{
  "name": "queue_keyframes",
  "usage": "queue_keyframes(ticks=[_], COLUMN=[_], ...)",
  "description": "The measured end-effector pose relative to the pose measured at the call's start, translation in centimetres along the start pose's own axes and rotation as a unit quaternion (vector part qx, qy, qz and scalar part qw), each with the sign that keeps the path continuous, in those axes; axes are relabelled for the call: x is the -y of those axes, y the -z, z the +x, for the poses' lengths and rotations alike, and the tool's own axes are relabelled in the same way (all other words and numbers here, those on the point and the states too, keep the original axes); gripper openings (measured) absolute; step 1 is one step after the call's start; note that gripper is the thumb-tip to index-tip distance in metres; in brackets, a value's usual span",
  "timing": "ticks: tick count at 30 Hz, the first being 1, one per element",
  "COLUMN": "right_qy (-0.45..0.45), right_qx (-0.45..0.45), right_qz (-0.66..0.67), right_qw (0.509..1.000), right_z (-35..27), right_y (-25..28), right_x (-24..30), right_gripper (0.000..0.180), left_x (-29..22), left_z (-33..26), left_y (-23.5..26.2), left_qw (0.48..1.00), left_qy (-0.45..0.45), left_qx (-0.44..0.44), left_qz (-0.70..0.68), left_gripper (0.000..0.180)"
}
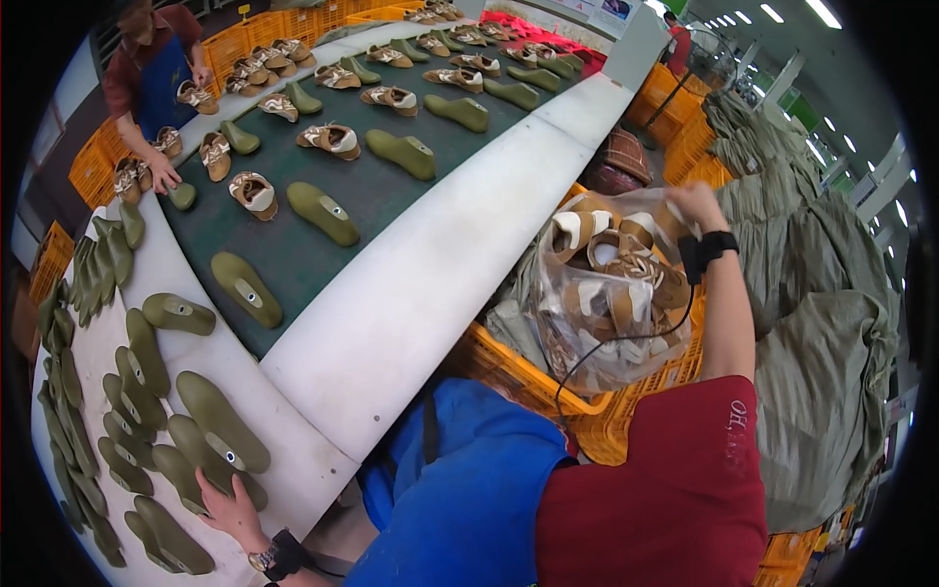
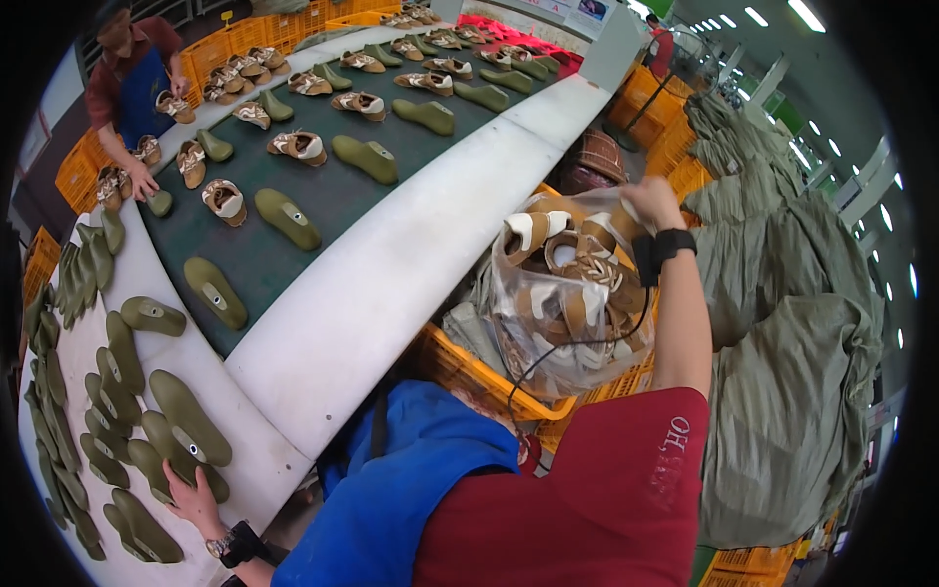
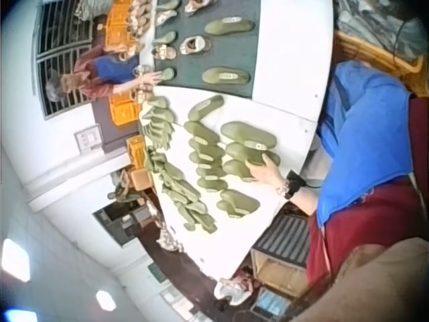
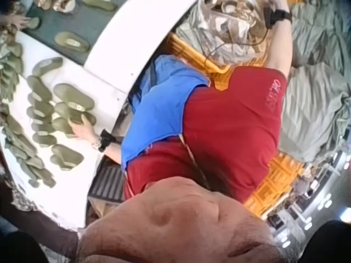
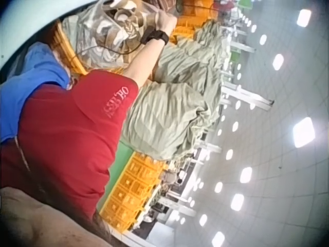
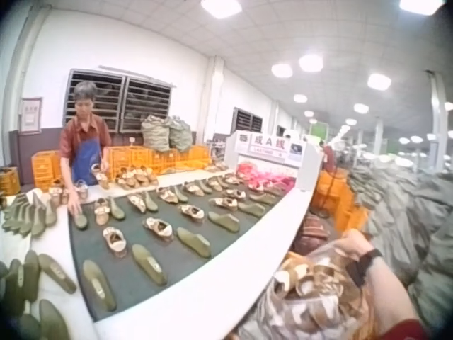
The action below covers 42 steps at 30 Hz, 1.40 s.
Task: Organizing shoe molds and inspecting finished shoes on a factory production line.
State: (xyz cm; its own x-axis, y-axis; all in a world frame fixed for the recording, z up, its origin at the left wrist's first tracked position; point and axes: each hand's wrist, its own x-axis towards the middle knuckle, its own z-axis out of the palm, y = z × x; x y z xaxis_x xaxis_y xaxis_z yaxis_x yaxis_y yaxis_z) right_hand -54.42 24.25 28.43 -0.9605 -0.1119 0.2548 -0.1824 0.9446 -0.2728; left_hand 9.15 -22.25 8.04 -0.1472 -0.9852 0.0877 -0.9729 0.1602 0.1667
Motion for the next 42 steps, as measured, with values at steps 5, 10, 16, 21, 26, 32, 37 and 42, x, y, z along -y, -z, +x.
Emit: queue_keyframes(ticks=[5,10,16,21,26,32,37,42], right_qy=[0.152,0.151,0.490,0.772,0.771,0.624,0.606,0.643], right_qx=[0.141,0.194,0.029,0.042,0.205,0.161,0.166,0.089], right_qz=[0.027,0.334,0.378,0.396,0.397,0.407,0.461,0.443], right_qw=[0.978,0.910,0.785,0.495,0.454,0.647,0.627,0.618], right_z=[-2.4,-6.6,-17.4,-26.9,-30.4,-30.2,-30.6,-30.3], right_y=[3.2,2.8,-1.9,-7.4,-9.2,-9.9,-10.9,-10.9], right_x=[9.4,17.7,26.4,33.4,35.1,37.1,37.2,37.2], right_gripper=[0.040,0.036,0.020,0.026,0.025,0.040,0.040,0.035], left_x=[0.5,0.9,-5.3,-14.0,-16.6,-16.3,-16.6,-17.1], left_z=[0.4,0.3,-1.5,-5.1,-5.2,-6.4,-5.8,-5.3], left_y=[-0.4,-0.7,2.7,5.6,7.5,8.0,9.2,10.2], left_qw=[1.000,0.999,0.942,0.557,0.648,0.735,0.859,0.906], left_qy=[-0.002,-0.021,-0.186,-0.136,-0.094,-0.094,-0.123,-0.209], left_qx=[-0.006,-0.039,-0.190,0.270,0.130,0.042,-0.146,-0.222], left_qz=[0.004,0.002,-0.205,-0.773,-0.744,-0.671,-0.474,-0.293], left_gripper=[0.068,0.069,0.060,0.085,0.083,0.083,0.072,0.025])
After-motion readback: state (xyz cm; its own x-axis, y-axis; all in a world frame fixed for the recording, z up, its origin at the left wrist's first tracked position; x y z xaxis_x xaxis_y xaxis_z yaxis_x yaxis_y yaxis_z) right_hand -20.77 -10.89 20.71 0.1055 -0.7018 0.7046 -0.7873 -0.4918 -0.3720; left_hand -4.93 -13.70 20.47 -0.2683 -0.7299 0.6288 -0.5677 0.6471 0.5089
